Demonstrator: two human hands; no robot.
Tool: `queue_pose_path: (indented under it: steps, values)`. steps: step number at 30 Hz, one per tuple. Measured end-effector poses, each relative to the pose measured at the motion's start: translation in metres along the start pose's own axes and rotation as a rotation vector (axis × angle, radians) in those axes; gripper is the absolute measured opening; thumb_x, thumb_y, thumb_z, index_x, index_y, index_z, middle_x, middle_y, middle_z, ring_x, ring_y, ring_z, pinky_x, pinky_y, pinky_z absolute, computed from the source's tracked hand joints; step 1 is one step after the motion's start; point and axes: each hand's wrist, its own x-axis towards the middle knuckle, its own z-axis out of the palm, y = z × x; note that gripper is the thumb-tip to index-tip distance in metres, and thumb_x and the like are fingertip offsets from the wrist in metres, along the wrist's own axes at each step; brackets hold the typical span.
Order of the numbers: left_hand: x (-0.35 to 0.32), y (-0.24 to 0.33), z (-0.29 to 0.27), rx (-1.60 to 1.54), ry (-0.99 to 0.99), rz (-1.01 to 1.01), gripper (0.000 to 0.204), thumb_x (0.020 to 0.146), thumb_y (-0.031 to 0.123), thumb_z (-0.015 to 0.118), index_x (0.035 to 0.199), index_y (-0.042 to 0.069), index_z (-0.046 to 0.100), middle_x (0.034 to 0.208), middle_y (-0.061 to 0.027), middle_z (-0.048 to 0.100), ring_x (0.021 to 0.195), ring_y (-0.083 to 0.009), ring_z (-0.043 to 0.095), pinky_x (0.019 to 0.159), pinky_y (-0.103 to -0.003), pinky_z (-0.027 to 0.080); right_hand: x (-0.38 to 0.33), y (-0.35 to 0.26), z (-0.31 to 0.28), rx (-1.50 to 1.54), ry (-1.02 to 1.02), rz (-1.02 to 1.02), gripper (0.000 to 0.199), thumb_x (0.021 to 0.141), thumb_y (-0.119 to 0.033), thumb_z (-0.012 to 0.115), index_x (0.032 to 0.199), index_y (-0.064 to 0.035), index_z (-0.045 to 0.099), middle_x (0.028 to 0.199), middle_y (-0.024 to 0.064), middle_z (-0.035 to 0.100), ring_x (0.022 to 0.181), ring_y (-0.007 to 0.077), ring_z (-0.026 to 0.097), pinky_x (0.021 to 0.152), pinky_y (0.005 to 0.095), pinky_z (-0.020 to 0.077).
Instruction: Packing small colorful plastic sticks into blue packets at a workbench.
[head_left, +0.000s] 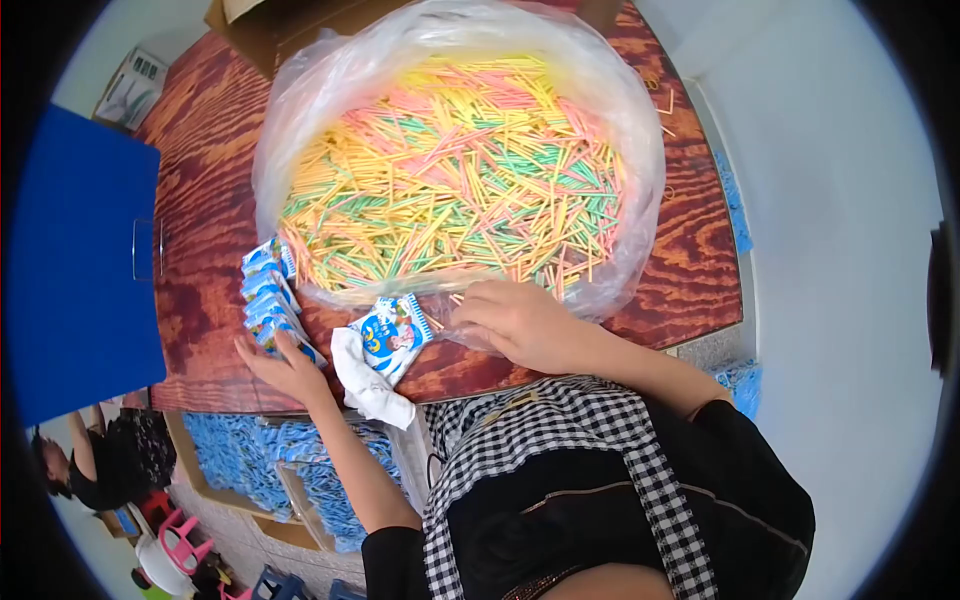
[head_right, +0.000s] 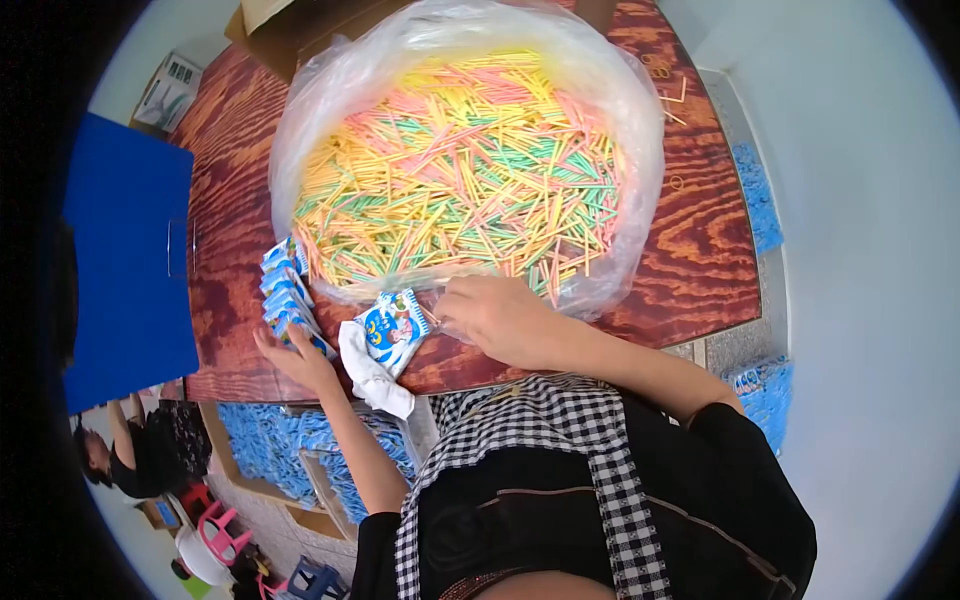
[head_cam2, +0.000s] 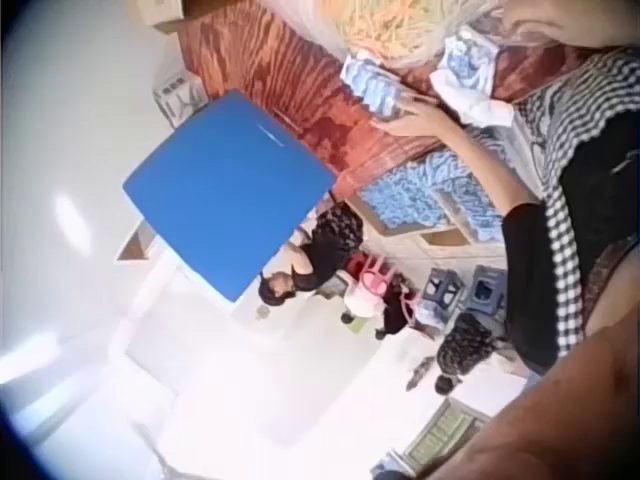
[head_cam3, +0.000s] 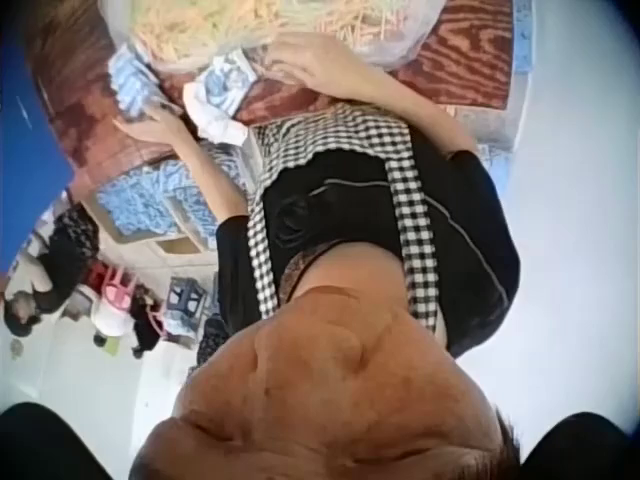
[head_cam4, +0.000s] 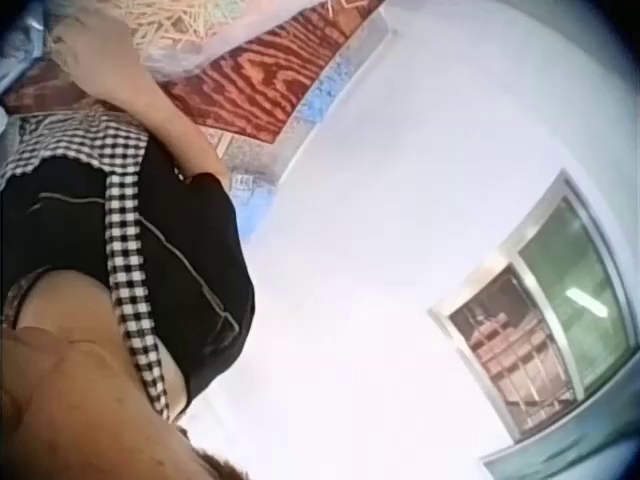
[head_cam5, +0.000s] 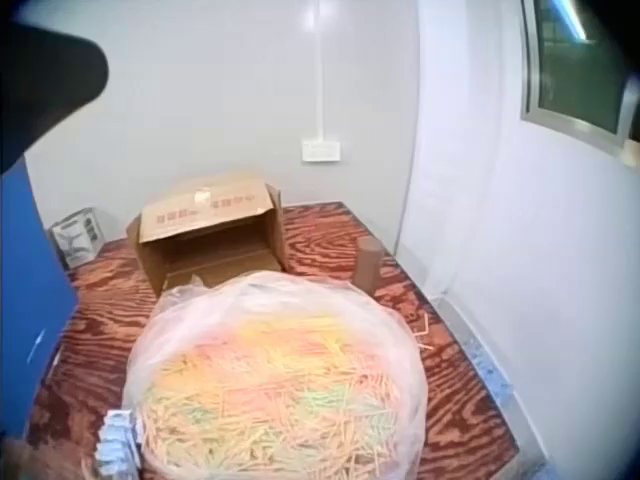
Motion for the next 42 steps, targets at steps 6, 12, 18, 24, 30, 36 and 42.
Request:
queue_pose_path:
  steps: [6, 12, 18, 24, 30, 36, 42]
  values:
    - [-0.03, 0.087, -0.018, -0.005, -0.203, 0.138, 0.034, 0.09, 0.013, 0.059, 0.118, -0.004, 0.052, 0.123, -0.0192, 0.053, 0.113, -0.0317, 0.049, 0.099, -0.043, 0.035, -0.005, 0.037, -0.019, -0.139, 0.172, 0.133, 0.009, 0.086, -0.011, 0.058, 0.091, -0.0034, 0.059, 0.082, 0.0112, 0.057, 0.078, 0.0296, 0.06, 0.068, 0.0378, 0.0477]
    - [-0.042, 0.109, -0.004, 0.077, -0.453, 0.158, 0.036, 0.079, 0.008, 0.068, 0.112, 0.001, 0.055, 0.108, -0.0139, 0.058, 0.102, -0.03, 0.053, 0.091, -0.039, 0.039, 0.002, 0.03, -0.018, -0.117, 0.185, 0.135, 0.009, 0.086, -0.011, 0.058, 0.089, -0.0033, 0.058, 0.082, 0.0113, 0.057, 0.076, 0.0298, 0.059, 0.067, 0.0377, 0.0471]
    - [-0.051, 0.094, -0.031, 0.087, -0.478, 0.138, 0.043, 0.076, 0.006, 0.069, 0.117, 0.001, 0.057, 0.118, -0.0151, 0.056, 0.114, -0.0311, 0.05, 0.1, -0.038, 0.037, 0.015, 0.026, -0.001, -0.078, 0.076, 0.146, 0.007, 0.085, -0.01, 0.058, 0.09, -0.0042, 0.059, 0.083, 0.0111, 0.057, 0.078, 0.0301, 0.059, 0.068, 0.0378, 0.0469]
    - [-0.045, 0.062, -0.032, 0.092, -0.069, -0.157, 0.068, 0.074, 0.016, 0.076, 0.13, -0.004, 0.044, 0.13, -0.0231, 0.047, 0.122, -0.0368, 0.044, 0.104, -0.044, 0.031, 0.092, 0.013, 0.051, -0.006, -0.081, -0.014, 0.012, 0.084, -0.013, 0.059, 0.092, -0.0034, 0.059, 0.086, 0.0133, 0.058, 0.083, 0.0325, 0.059, 0.072, 0.0414, 0.0466]
    - [-0.028, 0.042, -0.015, 0.249, -0.171, -0.379, 0.119, 0.061, 0.036, 0.085, 0.146, -0.004, 0.011, 0.146, -0.0262, 0.029, 0.138, -0.0366, 0.024, 0.113, -0.053, 0.011, 0.214, 0.002, 0.135, -0.168, 0.198, -0.315, 0.025, 0.082, -0.02, 0.062, 0.099, -0.0013, 0.061, 0.094, 0.0163, 0.061, 0.098, 0.0345, 0.055, 0.082, 0.0457, 0.0432]
    - [-0.019, 0.027, -0.003, -0.072, -0.009, -0.283, 0.099, 0.067, 0.015, 0.082, 0.143, -0.004, 0.022, 0.128, -0.0239, 0.044, 0.118, -0.0384, 0.045, 0.101, -0.042, 0.035, 0.25, -0.001, 0.187, 0.027, -0.04, -0.157, 0.035, 0.07, -0.028, 0.074, 0.089, 0.0001, 0.064, 0.087, 0.0182, 0.064, 0.088, 0.0344, 0.06, 0.076, 0.0424, 0.0464]
    - [-0.004, 0.014, -0.007, -0.388, 0.016, -0.307, 0.093, 0.065, 0.011, 0.081, 0.14, -0.003, 0.028, 0.128, -0.0216, 0.044, 0.12, -0.0363, 0.045, 0.101, -0.04, 0.037, 0.24, -0.012, 0.198, 0.221, -0.278, -0.11, 0.034, 0.082, -0.026, 0.068, 0.101, 0.001, 0.062, 0.099, 0.0138, 0.063, 0.094, 0.0231, 0.06, 0.081, 0.0331, 0.0459]
